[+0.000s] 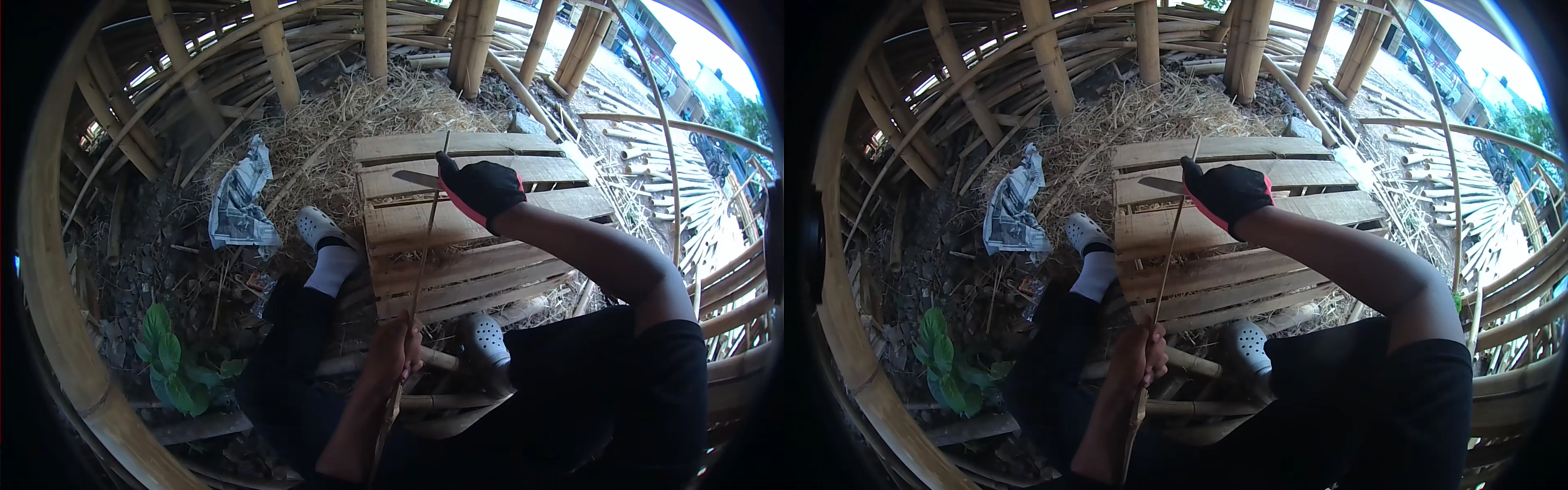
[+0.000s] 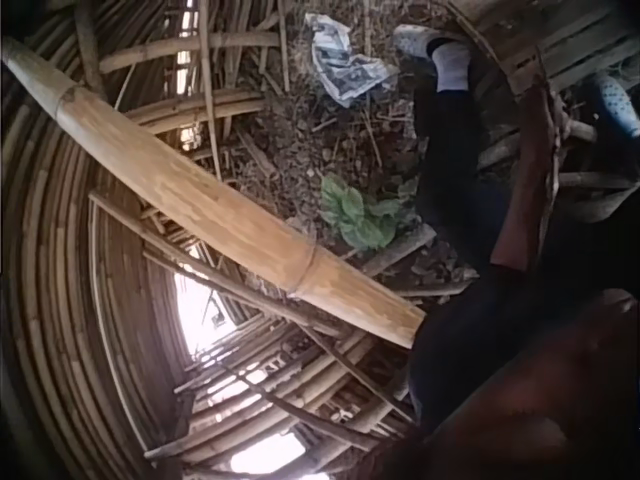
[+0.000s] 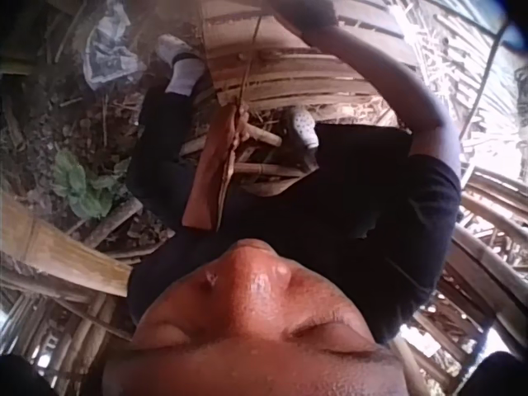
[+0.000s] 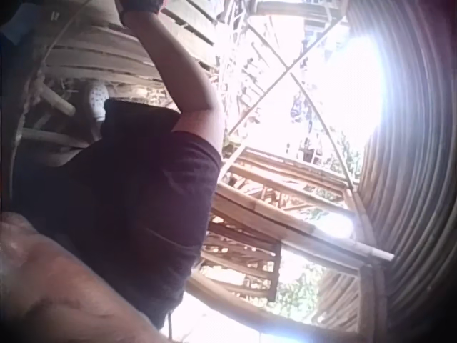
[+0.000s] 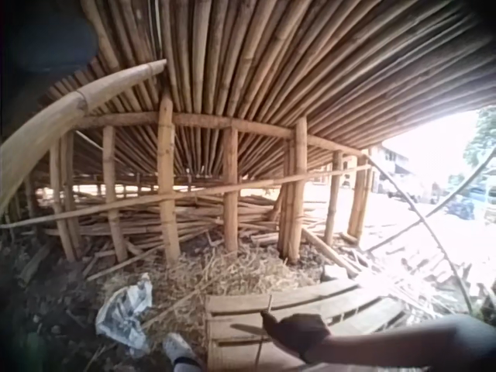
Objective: Shaving a thin bamboo stick with a knife while sitting in a bamboo structure.
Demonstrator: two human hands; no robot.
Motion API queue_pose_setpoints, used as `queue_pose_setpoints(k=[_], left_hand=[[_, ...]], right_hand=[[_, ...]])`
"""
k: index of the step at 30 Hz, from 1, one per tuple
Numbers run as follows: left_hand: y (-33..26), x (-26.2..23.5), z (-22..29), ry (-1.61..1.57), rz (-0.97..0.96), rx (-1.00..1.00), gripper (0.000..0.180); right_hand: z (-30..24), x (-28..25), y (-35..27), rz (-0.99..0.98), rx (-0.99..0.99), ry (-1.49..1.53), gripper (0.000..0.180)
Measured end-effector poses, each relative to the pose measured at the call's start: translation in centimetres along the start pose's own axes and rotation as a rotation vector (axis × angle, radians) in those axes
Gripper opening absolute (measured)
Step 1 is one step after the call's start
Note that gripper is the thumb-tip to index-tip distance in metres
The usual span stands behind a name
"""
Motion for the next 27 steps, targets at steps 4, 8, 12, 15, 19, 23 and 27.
queue_pose_setpoints(k=[4, 8, 12, 15, 19, 23, 27], left_hand=[[-0.1, -0.3, -0.1, -0.07, -0.042, -0.006, 0.044], [0.1, 0.0, 0.1, -0.033, -0.045, 0.005, 0.043], [-0.2, -0.1, 0.1, -0.047, -0.032, -0.009, 0.043], [-0.2, -0.2, 0.3, -0.017, 0.018, -0.058, 0.042], [-0.2, -0.1, 0.0, -0.015, -0.05, 0.013, 0.043], [-0.4, -0.4, 0.2, -0.027, -0.009, -0.014, 0.045], [-0.1, -0.2, 0.3, -0.07, -0.05, -0.035, 0.046]], right_hand=[[-0.6, 2.0, -2.5, 0.134, -0.185, -0.14, 0.071], [0.4, 0.1, 0.0, 0.119, -0.181, -0.176, 0.042], [0.1, 1.4, -0.8, 0.07, -0.171, -0.158, 0.047], [-1.2, 2.1, -2.5, -0.086, 0.011, -0.046, 0.047], [1.2, 0.3, 1.7, 0.122, -0.138, -0.215, 0.046], [-0.9, 2.5, -3.6, 0.093, -0.301, -0.231, 0.046], [-1.3, 1.1, -1.7, 0.066, -0.264, -0.273, 0.045]])
Point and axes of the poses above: each hand's wrist, its own y-axis towards the middle knuckle, its own x-axis out of the palm, z = x × y, the point moved 1 cm from there along y, towards the middle knuckle, and after that the axes turned 9 degrees about x, right-handed, at the moved point
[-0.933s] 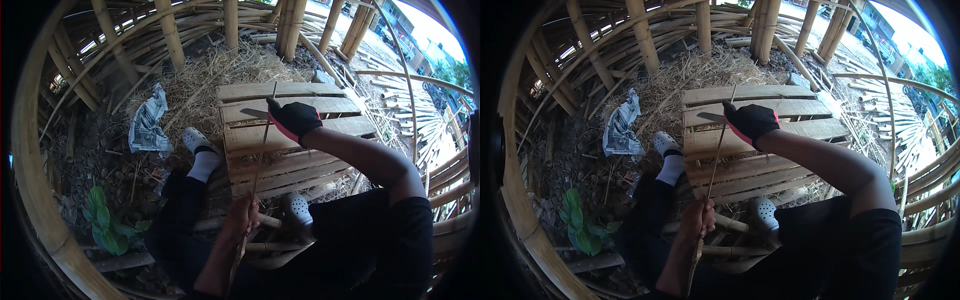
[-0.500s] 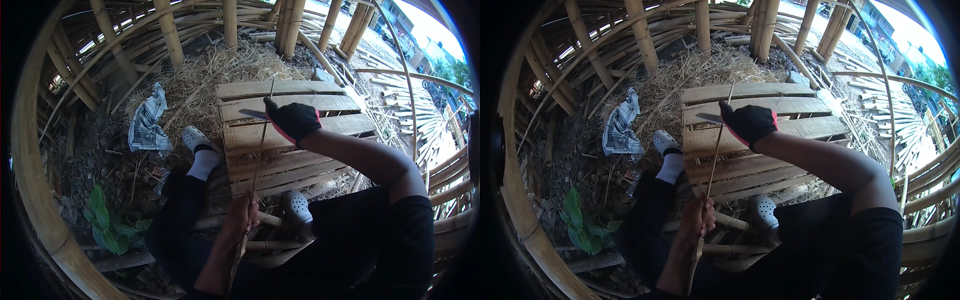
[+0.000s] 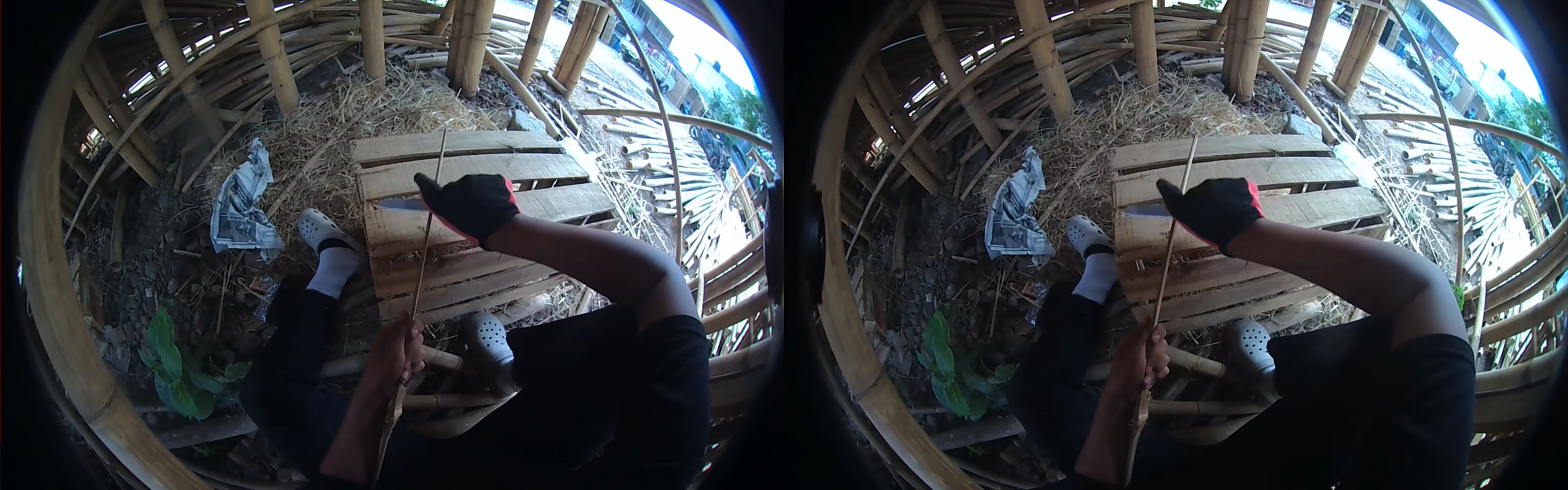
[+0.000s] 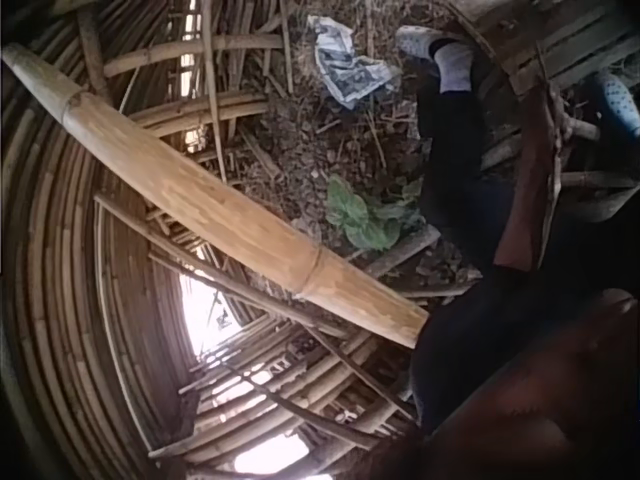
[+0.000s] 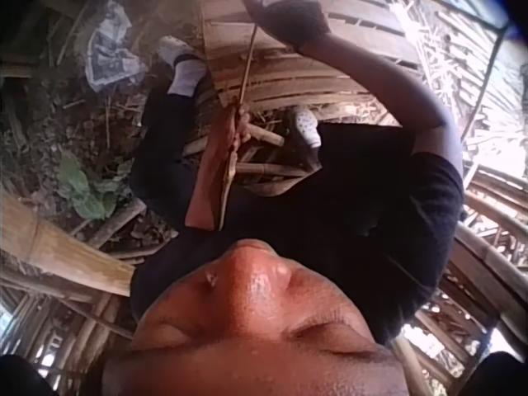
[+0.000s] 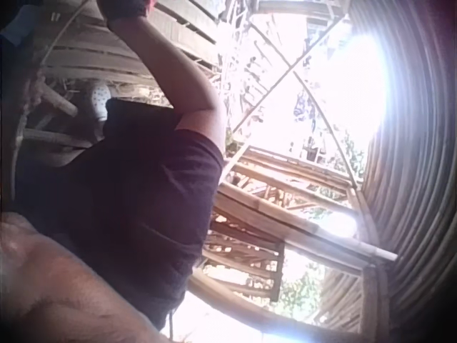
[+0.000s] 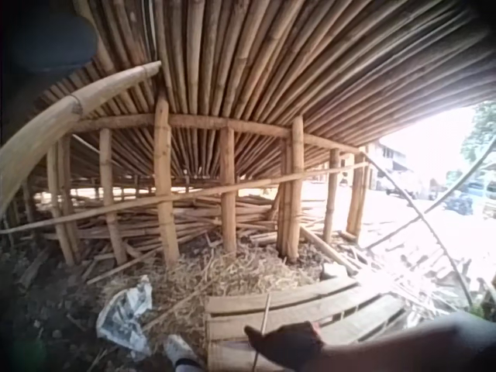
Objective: Shaving a thin bamboo stick with a knife while sitting in a bamboo structure.
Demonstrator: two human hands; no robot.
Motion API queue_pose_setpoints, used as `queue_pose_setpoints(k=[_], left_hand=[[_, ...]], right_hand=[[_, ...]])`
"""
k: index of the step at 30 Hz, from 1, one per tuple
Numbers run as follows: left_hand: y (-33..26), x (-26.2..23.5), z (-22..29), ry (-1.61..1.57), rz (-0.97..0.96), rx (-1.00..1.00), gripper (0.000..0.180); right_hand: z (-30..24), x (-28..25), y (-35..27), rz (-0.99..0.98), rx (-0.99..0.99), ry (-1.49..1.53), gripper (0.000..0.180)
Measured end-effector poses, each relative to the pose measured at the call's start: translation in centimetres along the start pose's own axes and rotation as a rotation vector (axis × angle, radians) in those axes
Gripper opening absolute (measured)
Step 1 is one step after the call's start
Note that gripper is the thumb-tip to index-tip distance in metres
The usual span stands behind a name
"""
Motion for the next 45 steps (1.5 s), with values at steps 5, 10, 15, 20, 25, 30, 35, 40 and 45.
queue_pose_setpoints(k=[5, 10, 15, 20, 25, 30, 35, 40, 45], left_hand=[[-0.4, 0.2, 0.3, 0.029, 0.032, 0.016, 0.044], [-0.1, -0.3, -0.1, -0.03, -0.011, -0.037, 0.043], [-0.4, -0.4, -0.5, 0.125, 0.077, 0.063, 0.047], [-0.1, 0.1, 0.4, 0.032, 0.026, -0.003, 0.043], [-0.3, 0.3, 0.3, 0.018, 0.019, 0.002, 0.043], [0.2, 0.1, 0.0, -0.089, 0.034, -0.035, 0.043], [-0.5, 0.0, 0.1, 0.052, 0.035, 0.039, 0.045], [-0.6, -2.6, 0.2, 0.111, -0.089, -0.022, 0.054], [-1.0, -7.7, 0.8, 0.269, -0.444, -0.044, 0.081]], right_hand=[[-0.9, -1.1, -2.0, -0.071, 0.119, 0.133, 0.05], [1.5, 1.5, 0.6, -0.005, 0.018, -0.034, 0.047], [-0.7, 1.2, -3.2, -0.004, -0.074, 0.06, 0.047], [2.2, 0.4, 0.8, 0.033, 0.059, 0.024, 0.044], [-2.0, 0.7, -4.8, -0.075, 0.026, 0.163, 0.048], [1.0, -0.6, 0.0, 0.058, 0.049, 0.133, 0.057], [-2.8, 1.7, -4.8, -0.062, -0.088, 0.09, 0.045], [-2.5, 1.2, -4.4, -0.057, -0.203, 0.066, 0.049], [-2.0, 0.9, -4.2, -0.039, -0.238, 0.04, 0.051]])
Point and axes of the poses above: each hand's wrist, its own y-axis towards the middle knuckle, its own x-axis out of the palm, z = x × y, the point moved 1 cm from there along y, towards the middle knuckle, and after that the axes turned 9 degrees about x, right-handed, at the moved point
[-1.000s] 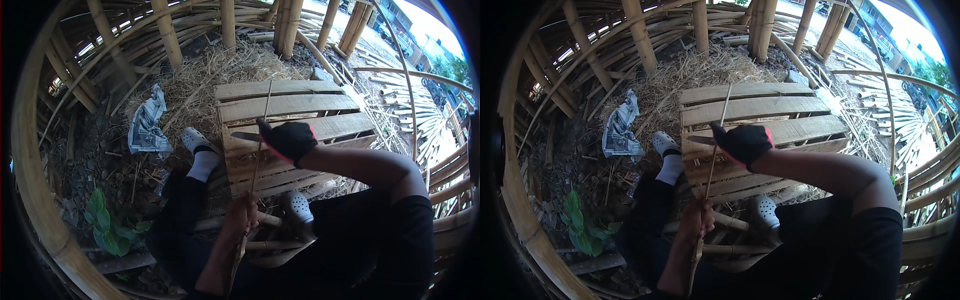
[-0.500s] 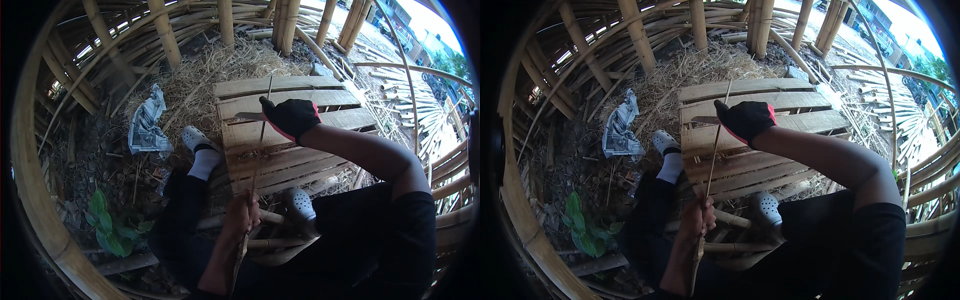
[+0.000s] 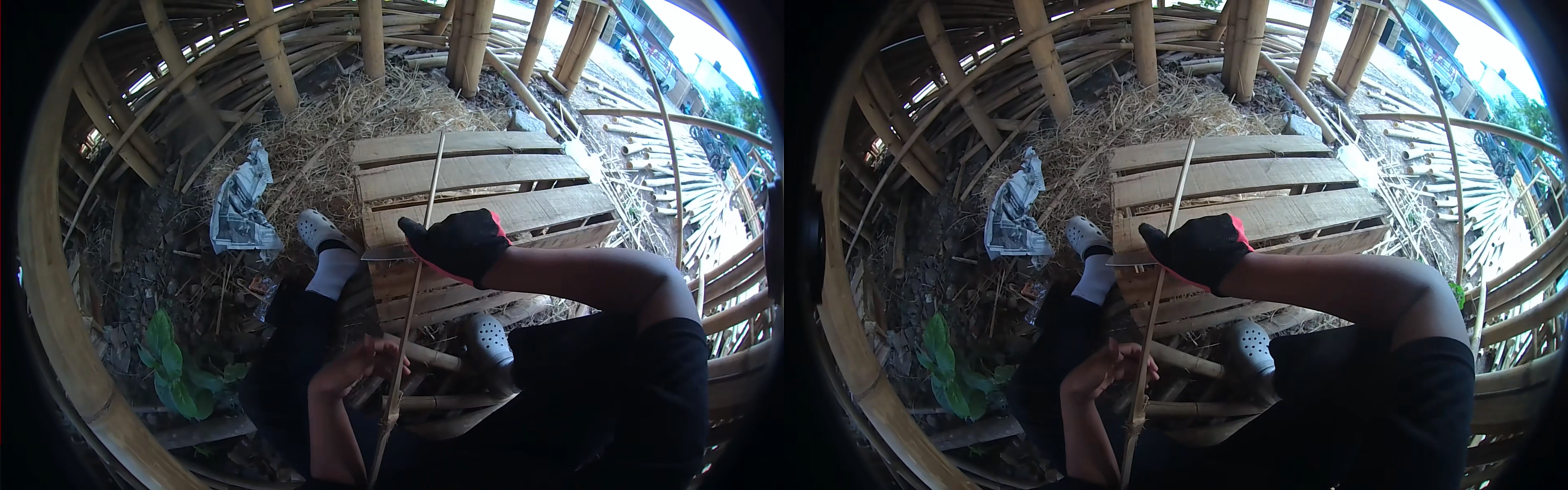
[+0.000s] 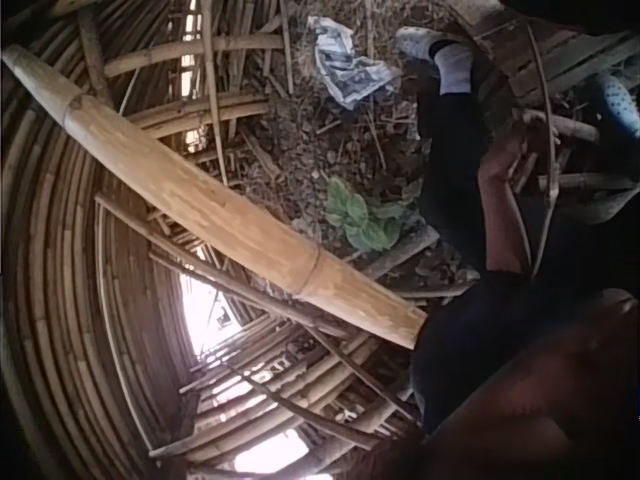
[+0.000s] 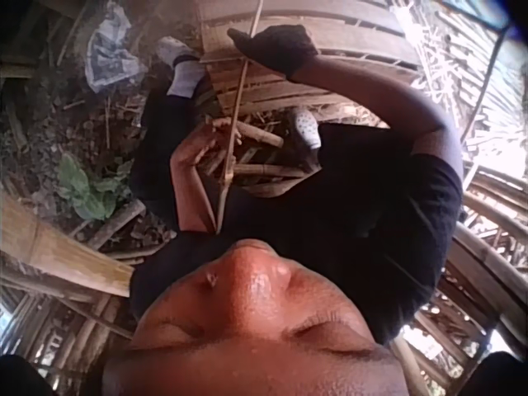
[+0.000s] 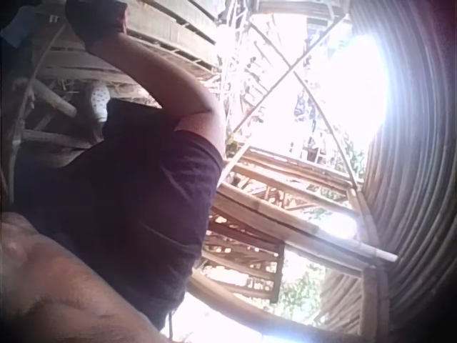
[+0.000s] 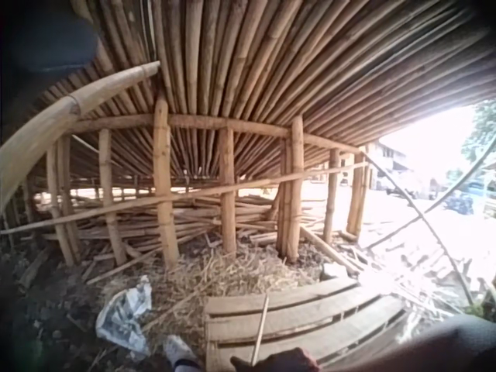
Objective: Shaving a thin bamboo stick with a knife while sitting in a bamboo structure.
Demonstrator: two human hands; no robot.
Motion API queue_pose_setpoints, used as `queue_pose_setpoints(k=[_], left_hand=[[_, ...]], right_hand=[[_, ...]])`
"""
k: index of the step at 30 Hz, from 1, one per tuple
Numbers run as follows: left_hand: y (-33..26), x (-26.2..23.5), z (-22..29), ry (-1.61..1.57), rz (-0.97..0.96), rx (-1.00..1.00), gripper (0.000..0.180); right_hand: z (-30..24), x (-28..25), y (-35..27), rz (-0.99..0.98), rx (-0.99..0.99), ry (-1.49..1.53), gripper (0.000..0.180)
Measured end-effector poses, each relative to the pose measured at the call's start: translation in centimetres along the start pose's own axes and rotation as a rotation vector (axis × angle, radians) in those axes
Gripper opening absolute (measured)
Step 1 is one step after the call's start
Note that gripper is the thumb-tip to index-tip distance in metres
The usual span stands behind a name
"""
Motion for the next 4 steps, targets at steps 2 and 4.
queue_pose_setpoints(k=[2, 4], left_hand=[[-0.99, -0.65, -0.56, -0.029, -0.101, 0.016, 0.069], [-1.31, -0.63, -0.76, -0.008, -0.246, -0.016, 0.066]], right_hand=[[0.14, 0.11, 0.11, -0.013, -0.005, 0.005, 0.052], [0.19, 0.3, 0.3, -0.026, -0.015, 0.015, 0.053]])
Point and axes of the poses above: each hand's wrist, its own y-axis towards the middle knuckle, its own x-axis out of the palm, z = x × y, the point moved 1 cm from there along y, towards the middle knuckle, and after that the axes turned 9 degrees about x, right-handed, at the moved point
